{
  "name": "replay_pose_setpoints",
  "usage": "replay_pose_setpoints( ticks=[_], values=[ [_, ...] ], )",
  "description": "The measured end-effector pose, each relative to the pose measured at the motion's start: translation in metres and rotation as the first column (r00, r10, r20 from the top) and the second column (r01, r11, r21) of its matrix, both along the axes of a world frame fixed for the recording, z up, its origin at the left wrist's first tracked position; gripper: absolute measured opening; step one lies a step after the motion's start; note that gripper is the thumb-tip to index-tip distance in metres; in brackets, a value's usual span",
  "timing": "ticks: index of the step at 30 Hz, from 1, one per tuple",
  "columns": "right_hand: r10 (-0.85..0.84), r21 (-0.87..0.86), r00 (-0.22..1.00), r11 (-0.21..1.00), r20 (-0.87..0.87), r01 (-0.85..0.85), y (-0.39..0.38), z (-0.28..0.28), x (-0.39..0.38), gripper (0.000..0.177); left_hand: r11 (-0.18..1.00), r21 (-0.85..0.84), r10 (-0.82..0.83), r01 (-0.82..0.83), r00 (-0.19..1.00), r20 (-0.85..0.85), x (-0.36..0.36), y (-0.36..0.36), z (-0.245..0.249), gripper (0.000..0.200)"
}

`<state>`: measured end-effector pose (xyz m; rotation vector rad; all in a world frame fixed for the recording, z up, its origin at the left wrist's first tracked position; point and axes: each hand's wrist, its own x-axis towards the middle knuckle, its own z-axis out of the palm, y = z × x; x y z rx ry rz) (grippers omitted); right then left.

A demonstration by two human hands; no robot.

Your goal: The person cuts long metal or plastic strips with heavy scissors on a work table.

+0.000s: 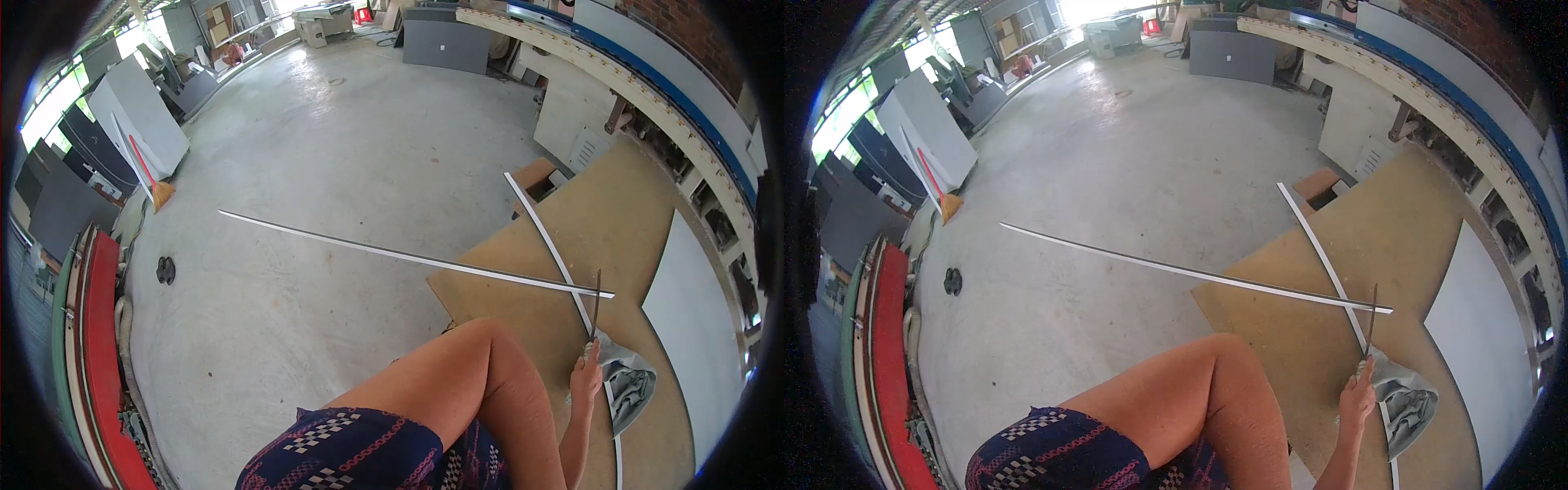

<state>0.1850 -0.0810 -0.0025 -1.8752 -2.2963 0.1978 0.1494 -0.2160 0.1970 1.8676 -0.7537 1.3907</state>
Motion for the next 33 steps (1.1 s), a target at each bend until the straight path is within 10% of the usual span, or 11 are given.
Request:
replay_pose_setpoints(
  ticks=[33],
  values=[
    [-0.011,-0.008,0.999,1.0,-0.036,0.011,0.002,-0.005,0.002,0.068,0.999,0.038,-0.006,0.007,1.0,-0.027,-0.013,-0.004,-0.005,0.016]
  ],
)
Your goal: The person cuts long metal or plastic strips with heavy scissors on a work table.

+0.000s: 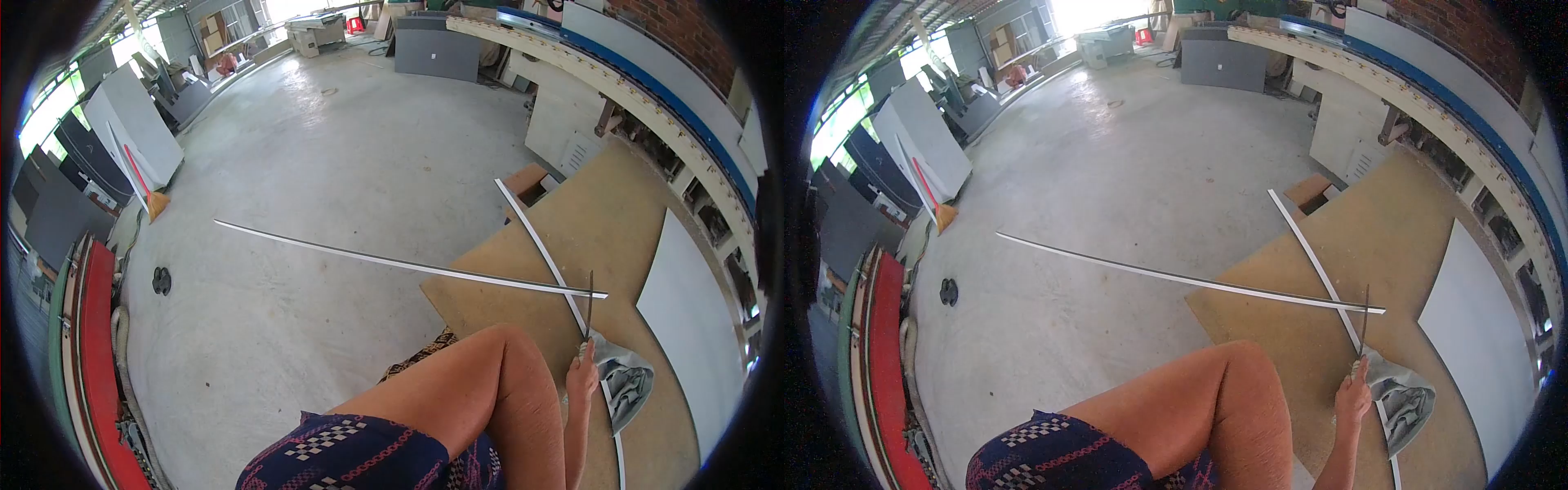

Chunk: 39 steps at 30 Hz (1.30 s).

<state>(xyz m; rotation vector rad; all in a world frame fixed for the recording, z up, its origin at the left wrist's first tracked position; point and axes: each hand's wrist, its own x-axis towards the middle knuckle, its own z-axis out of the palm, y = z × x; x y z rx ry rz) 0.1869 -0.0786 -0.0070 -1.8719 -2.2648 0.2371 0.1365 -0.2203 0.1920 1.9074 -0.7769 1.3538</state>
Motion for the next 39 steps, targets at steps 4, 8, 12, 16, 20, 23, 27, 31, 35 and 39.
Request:
replay_pose_setpoints(
  ticks=[4,8,12,16,20,23,27,31,35,39],
  values=[
    [0.001,-0.001,1.0,1.0,-0.009,-0.001,-0.001,0.002,-0.001,0.068,1.0,0.004,0.004,-0.004,1.0,-0.008,-0.002,0.0,-0.002,0.016],
    [0.014,0.019,1.0,1.0,0.006,-0.014,-0.001,-0.001,0.002,0.067,1.0,0.013,0.006,-0.006,1.0,-0.012,-0.004,-0.001,-0.002,0.016],
    [0.002,0.005,1.0,1.0,0.023,-0.002,-0.003,0.005,-0.002,0.067,1.0,0.014,0.004,-0.004,1.0,-0.021,-0.005,-0.002,-0.002,0.015],
    [-0.001,-0.005,1.0,1.0,0.015,0.001,-0.003,0.006,-0.003,0.067,1.0,0.01,-0.001,0.001,1.0,-0.028,-0.005,-0.002,-0.003,0.015],
    [-0.004,-0.007,1.0,1.0,0.018,0.004,-0.004,0.009,-0.003,0.067,1.0,0.011,-0.001,0.002,0.999,-0.036,-0.005,-0.004,-0.004,0.015],
    [-0.006,-0.014,1.0,1.0,0.021,0.006,-0.004,0.009,-0.003,0.067,1.0,0.01,-0.001,0.002,0.999,-0.038,-0.006,-0.004,-0.004,0.015],
    [-0.017,-0.022,1.0,1.0,0.006,0.017,-0.002,0.006,-0.001,0.068,1.0,0.015,-0.006,0.007,0.999,-0.047,-0.001,-0.003,-0.006,0.014],
    [-0.016,-0.037,1.0,0.999,-0.023,0.015,-0.002,0.005,-0.001,0.067,1.0,0.017,-0.008,0.009,0.999,-0.049,-0.001,-0.003,-0.005,0.014],
    [-0.01,-0.03,0.999,1.0,-0.05,0.009,-0.003,0.007,-0.001,0.067,1.0,0.016,0.0,0.001,0.998,-0.057,-0.003,-0.002,-0.005,0.014],
    [0.001,-0.012,0.999,1.0,-0.044,-0.001,0.0,0.0,0.002,0.066,1.0,0.004,0.026,-0.026,0.997,-0.071,-0.007,0.005,-0.003,0.013]
  ],
)
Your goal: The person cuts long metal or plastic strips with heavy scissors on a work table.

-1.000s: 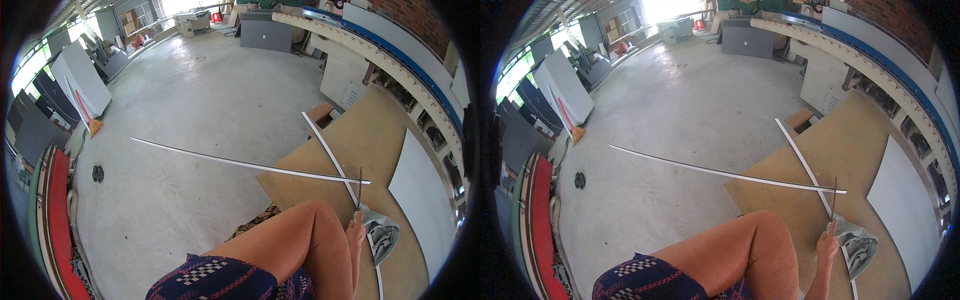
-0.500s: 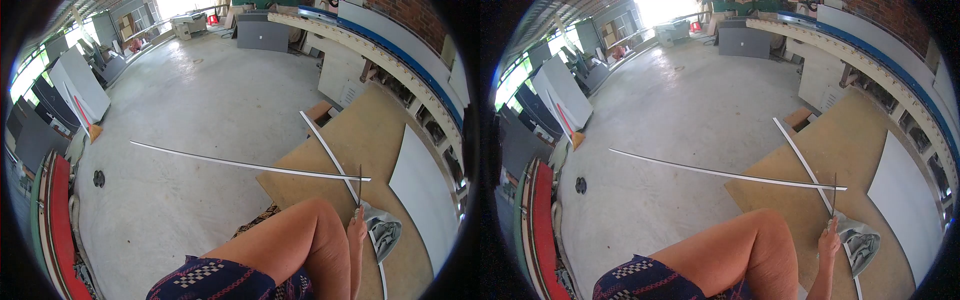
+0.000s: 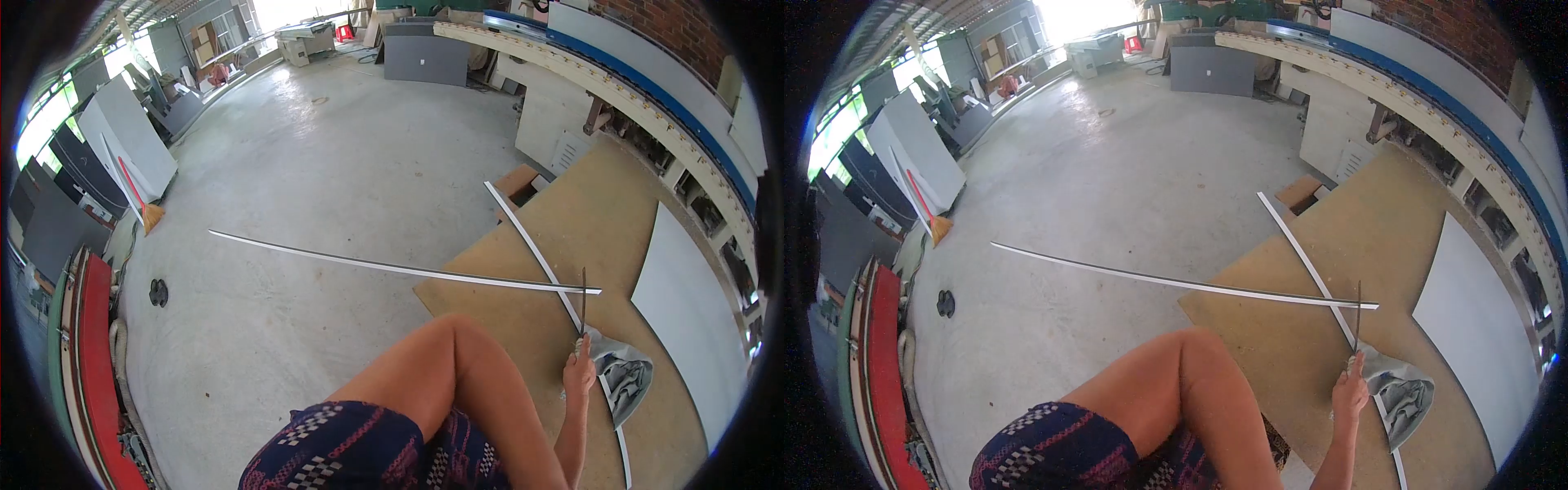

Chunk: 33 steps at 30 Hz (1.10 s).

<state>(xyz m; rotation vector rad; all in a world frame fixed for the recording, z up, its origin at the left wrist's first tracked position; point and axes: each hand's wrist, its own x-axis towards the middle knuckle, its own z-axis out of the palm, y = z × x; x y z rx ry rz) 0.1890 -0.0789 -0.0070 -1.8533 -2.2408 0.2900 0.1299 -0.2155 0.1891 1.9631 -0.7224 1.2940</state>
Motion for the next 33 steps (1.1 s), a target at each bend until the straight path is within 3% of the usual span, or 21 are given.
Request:
replay_pose_setpoints(
  ticks=[3,4,5,6,7,8,9,10,11,12,13,14,16,25,28,31,33],
  values=[
    [-0.024,0.042,0.999,0.999,0.034,0.022,-0.004,0.004,-0.003,0.061,0.994,-0.042,0.1,-0.102,0.994,-0.033,-0.018,0.021,-0.004,0.013],
    [-0.308,0.19,0.95,0.937,0.043,0.295,0.0,-0.015,-0.011,0.058,0.975,-0.088,0.198,-0.206,0.976,-0.088,-0.031,0.036,-0.01,0.013],
    [-0.574,0.334,0.818,0.775,0.016,0.537,0.009,-0.05,-0.022,0.055,0.917,-0.146,0.337,-0.37,0.918,-0.21,-0.047,0.058,-0.019,0.013],
    [-0.507,0.287,0.858,0.836,0.079,0.467,0.009,-0.05,-0.012,0.056,0.835,-0.157,0.45,-0.528,0.818,-0.359,-0.064,0.085,-0.031,0.013],
    [-0.43,0.235,0.893,0.889,0.132,0.393,0.008,-0.05,-0.002,0.057,0.704,-0.048,0.506,-0.708,0.549,-0.665,-0.086,0.115,-0.046,0.015],
    [-0.226,0.099,0.957,0.973,0.18,0.211,0.004,-0.03,0.003,0.057,0.485,-0.174,0.519,-0.857,0.442,-0.732,-0.096,0.138,-0.067,0.014],
    [-0.01,-0.054,0.986,0.998,0.168,0.02,0.001,-0.01,0.008,0.058,0.336,-0.114,0.617,-0.935,0.31,-0.724,-0.109,0.163,-0.093,0.015],
    [-0.063,-0.035,0.982,0.997,0.176,0.07,-0.007,0.007,-0.004,0.055,0.182,-0.011,0.785,-0.983,0.152,-0.6,-0.119,0.186,-0.126,0.014],
    [-0.069,-0.076,0.98,0.993,0.184,0.085,-0.009,0.014,-0.007,0.057,-0.027,-0.052,0.615,-0.998,0.025,-0.788,-0.126,0.197,-0.134,0.012],
    [-0.071,-0.117,0.98,0.989,0.188,0.094,-0.007,0.014,-0.009,0.059,-0.057,-0.003,0.619,-0.998,-0.033,-0.784,-0.14,0.209,-0.15,0.009],
    [-0.077,-0.111,0.98,0.989,0.183,0.098,-0.006,0.011,-0.01,0.059,-0.175,0.084,0.753,-0.981,-0.189,-0.63,-0.146,0.214,-0.162,0.007],
    [-0.07,-0.103,0.982,0.991,0.174,0.089,-0.005,0.008,-0.01,0.06,-0.256,0.207,0.767,-0.944,-0.328,-0.551,-0.151,0.214,-0.166,0.005],
    [-0.099,-0.13,0.992,0.986,0.073,0.108,-0.005,0.01,-0.008,0.061,-0.343,0.331,0.735,-0.879,-0.471,-0.488,-0.151,0.214,-0.177,0.007],
    [-0.118,-0.166,0.993,0.979,0.002,0.117,-0.006,0.022,-0.012,0.06,-0.312,0.31,0.595,-0.898,-0.439,-0.673,-0.143,0.238,-0.192,0.015],
    [-0.085,-0.141,0.996,0.986,0.005,0.085,-0.008,0.027,-0.014,0.062,-0.202,0.418,0.652,-0.885,-0.441,-0.617,-0.148,0.227,-0.189,0.017],
    [-0.057,-0.104,0.998,0.993,0.006,0.058,-0.008,0.022,-0.011,0.063,-0.219,0.432,0.736,-0.875,-0.439,-0.515,-0.153,0.227,-0.197,0.017],
    [-0.059,-0.105,0.998,0.993,0.008,0.06,-0.007,0.023,-0.013,0.062,-0.217,0.411,0.695,-0.886,-0.436,-0.572,-0.151,0.227,-0.196,0.017]
  ],
)
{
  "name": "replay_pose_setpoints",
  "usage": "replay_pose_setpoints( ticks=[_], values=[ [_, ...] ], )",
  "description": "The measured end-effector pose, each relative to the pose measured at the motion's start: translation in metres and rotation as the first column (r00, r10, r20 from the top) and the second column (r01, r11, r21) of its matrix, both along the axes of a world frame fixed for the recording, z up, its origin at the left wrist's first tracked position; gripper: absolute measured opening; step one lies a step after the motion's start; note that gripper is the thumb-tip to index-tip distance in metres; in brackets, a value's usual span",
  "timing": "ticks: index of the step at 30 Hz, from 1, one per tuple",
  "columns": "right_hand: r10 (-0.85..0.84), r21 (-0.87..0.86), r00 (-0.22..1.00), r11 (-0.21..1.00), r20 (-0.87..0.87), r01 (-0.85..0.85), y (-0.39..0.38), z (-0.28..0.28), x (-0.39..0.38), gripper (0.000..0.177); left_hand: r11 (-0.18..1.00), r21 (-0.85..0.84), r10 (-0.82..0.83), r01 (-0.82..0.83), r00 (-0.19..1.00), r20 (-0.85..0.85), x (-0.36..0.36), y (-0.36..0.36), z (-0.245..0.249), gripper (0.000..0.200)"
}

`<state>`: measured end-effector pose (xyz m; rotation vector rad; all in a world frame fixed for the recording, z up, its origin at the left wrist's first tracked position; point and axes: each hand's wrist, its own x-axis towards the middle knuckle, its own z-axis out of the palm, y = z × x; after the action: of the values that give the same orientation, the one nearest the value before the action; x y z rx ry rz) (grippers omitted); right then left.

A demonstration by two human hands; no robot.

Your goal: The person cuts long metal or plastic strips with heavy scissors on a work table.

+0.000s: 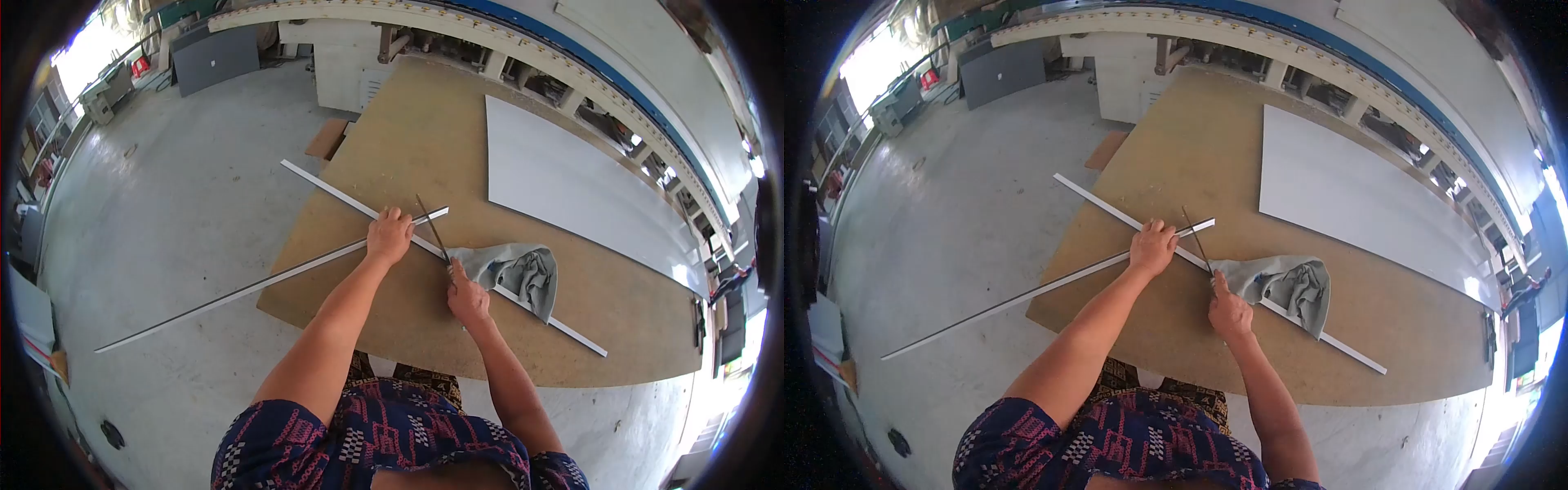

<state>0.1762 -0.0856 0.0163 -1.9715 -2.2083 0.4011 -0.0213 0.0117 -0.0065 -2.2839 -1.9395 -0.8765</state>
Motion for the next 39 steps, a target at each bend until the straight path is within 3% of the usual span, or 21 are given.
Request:
replay_pose_setpoints(
  ticks=[11,16,29,32,36,39],
  values=[
    [0.022,0.023,1.0,0.999,0.006,-0.023,-0.019,0.006,0.003,0.063,0.996,-0.085,0.009,-0.012,1.0,-0.029,0.002,0.003,0.007,0.018],
    [-0.014,-0.06,0.999,0.998,0.036,0.016,-0.031,0.01,0.014,0.064,0.995,-0.096,0.006,-0.008,1.0,-0.026,0.002,0.004,0.005,0.018],
    [-0.006,-0.063,1.0,0.998,0.028,0.007,0.08,0.029,-0.049,0.053,0.993,-0.116,-0.036,0.031,0.998,-0.045,0.003,-0.001,0.011,0.019],
    [-0.023,-0.011,1.0,1.0,0.008,0.023,0.065,0.016,-0.04,0.052,0.996,-0.089,-0.033,0.03,0.999,-0.029,0.002,0.001,0.007,0.019],
    [-0.025,-0.15,0.999,0.988,0.036,0.03,-0.003,0.032,-0.01,0.057,0.996,-0.081,-0.032,0.031,0.999,-0.014,0.002,0.0,0.007,0.018],
    [-0.027,-0.155,0.997,0.987,0.078,0.039,-0.027,0.031,0.003,0.058,0.997,-0.068,-0.034,0.032,0.999,-0.024,0.003,0.004,0.005,0.019]
  ],
)
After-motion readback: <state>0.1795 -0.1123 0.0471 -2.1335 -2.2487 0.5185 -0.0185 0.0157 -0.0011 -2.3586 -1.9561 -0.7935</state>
